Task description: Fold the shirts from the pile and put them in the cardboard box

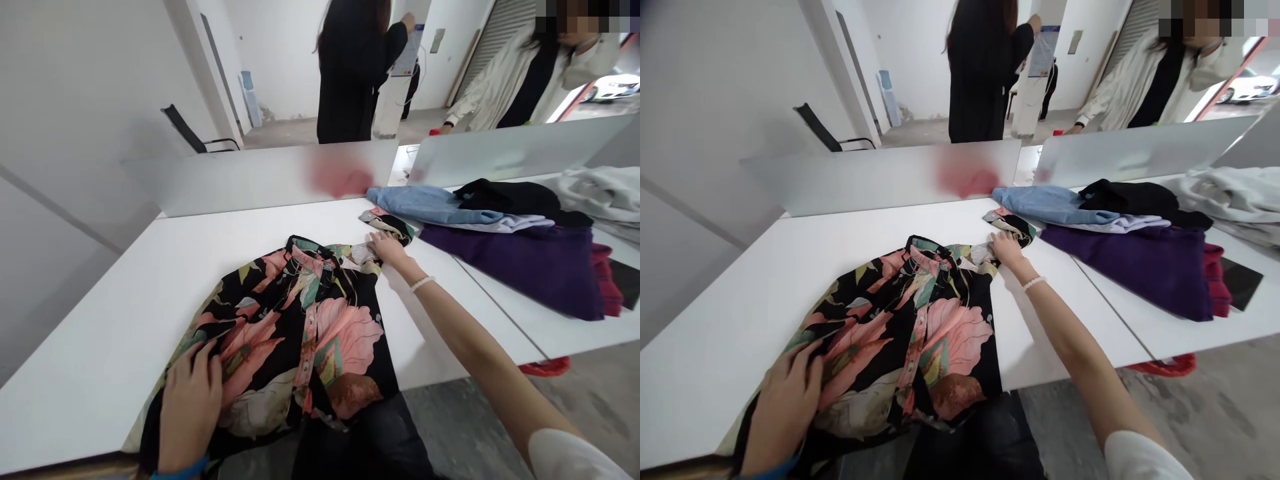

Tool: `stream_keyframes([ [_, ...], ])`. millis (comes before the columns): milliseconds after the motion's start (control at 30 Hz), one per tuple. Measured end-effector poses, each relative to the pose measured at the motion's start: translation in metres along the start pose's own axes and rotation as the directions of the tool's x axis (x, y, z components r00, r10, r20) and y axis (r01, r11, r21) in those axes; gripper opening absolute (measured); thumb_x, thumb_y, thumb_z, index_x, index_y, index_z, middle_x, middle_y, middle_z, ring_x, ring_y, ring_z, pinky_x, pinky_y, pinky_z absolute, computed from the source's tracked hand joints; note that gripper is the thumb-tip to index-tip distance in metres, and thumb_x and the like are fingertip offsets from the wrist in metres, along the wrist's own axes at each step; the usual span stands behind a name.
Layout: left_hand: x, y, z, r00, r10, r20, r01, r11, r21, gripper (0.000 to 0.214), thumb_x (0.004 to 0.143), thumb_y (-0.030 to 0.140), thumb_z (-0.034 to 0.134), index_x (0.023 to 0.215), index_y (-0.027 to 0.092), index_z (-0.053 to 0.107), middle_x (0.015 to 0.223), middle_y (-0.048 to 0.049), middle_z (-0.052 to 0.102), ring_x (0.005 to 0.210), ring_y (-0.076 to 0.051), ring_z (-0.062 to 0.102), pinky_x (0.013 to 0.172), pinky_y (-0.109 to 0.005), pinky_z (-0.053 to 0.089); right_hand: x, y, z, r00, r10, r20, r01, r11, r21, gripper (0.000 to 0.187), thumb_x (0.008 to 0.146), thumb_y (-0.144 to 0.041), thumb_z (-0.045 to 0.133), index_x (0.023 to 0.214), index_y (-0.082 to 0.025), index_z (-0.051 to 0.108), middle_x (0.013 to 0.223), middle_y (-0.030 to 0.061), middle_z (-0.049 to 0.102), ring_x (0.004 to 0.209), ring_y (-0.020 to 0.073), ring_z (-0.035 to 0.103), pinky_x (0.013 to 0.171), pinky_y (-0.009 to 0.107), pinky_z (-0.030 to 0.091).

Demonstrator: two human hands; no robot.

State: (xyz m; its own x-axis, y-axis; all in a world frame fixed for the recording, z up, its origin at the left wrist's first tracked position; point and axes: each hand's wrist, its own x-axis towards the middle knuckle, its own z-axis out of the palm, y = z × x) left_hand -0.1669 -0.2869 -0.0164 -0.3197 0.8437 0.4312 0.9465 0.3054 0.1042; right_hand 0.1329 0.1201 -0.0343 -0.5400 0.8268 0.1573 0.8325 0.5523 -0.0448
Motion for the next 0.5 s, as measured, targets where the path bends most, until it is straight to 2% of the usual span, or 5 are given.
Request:
stream_keyframes([
  [100, 0.032, 0.013, 0.020, 0.999, 0.039, 0.012, -0.039, 0.999, -0.024, 0.033, 0.084, 0.029, 0.034, 0.104, 0.019, 0.059, 0.118, -0.0141, 0.059, 0.119, -0.029, 0.049, 0.099, -0.046, 0.040, 0.004, -0.023, -0.016, 0.965, -0.260, -0.024, 0.261, 0.965, 0.005, 0.049, 0.091, -0.012, 0.038, 0.139, -0.017, 0.043, 0.144, 0.0174, 0.039, 0.134, 0.0295, 0.034, 0.105, 0.047, 0.033],
  [200, 0.072, 0.022, 0.038, 0.998, 0.038, 0.059, -0.035, 0.998, -0.045, 0.036, 0.085, 0.034, 0.037, 0.108, 0.017, 0.058, 0.126, -0.0159, 0.056, 0.122, -0.030, 0.048, 0.100, -0.045, 0.039, 0.011, -0.051, -0.025, 0.820, -0.570, 0.050, 0.565, 0.820, 0.092, 0.048, 0.088, -0.010, 0.042, 0.133, -0.023, 0.050, 0.147, 0.0118, 0.037, 0.133, 0.0239, 0.037, 0.105, 0.041, 0.034],
  [333, 0.126, 0.019, 0.054, 0.969, -0.190, 0.159, 0.210, 0.970, -0.124, 0.036, 0.081, 0.040, 0.044, 0.104, 0.015, 0.056, 0.125, -0.0200, 0.057, 0.120, -0.035, 0.049, 0.100, -0.051, 0.037, 0.022, -0.072, -0.033, 0.740, -0.656, 0.148, 0.621, 0.751, 0.222, 0.025, 0.087, -0.017, 0.051, 0.108, -0.015, 0.065, 0.137, 0.0157, 0.047, 0.122, 0.0258, 0.048, 0.099, 0.038, 0.039],
  [433, 0.149, -0.002, 0.056, 0.909, -0.305, 0.284, 0.373, 0.900, -0.228, 0.025, 0.083, 0.038, 0.039, 0.089, 0.019, 0.054, 0.092, -0.0149, 0.069, 0.095, -0.032, 0.064, 0.084, -0.048, 0.047, 0.026, -0.074, -0.044, 0.744, -0.661, 0.099, 0.595, 0.722, 0.355, 0.018, 0.087, -0.029, 0.055, 0.095, -0.015, 0.062, 0.112, 0.0131, 0.061, 0.101, 0.0231, 0.058, 0.087, 0.034, 0.044],
  [500, 0.153, -0.020, 0.050, 0.897, -0.358, 0.260, 0.434, 0.822, -0.368, 0.028, 0.086, 0.041, 0.031, 0.093, 0.020, 0.048, 0.075, -0.0087, 0.068, 0.077, -0.026, 0.067, 0.072, -0.041, 0.052, 0.026, -0.073, -0.053, 0.769, -0.634, 0.078, 0.548, 0.717, 0.431, 0.021, 0.085, -0.035, 0.058, 0.092, -0.016, 0.059, 0.092, 0.0075, 0.064, 0.082, 0.0198, 0.058, 0.074, 0.031, 0.044],
])
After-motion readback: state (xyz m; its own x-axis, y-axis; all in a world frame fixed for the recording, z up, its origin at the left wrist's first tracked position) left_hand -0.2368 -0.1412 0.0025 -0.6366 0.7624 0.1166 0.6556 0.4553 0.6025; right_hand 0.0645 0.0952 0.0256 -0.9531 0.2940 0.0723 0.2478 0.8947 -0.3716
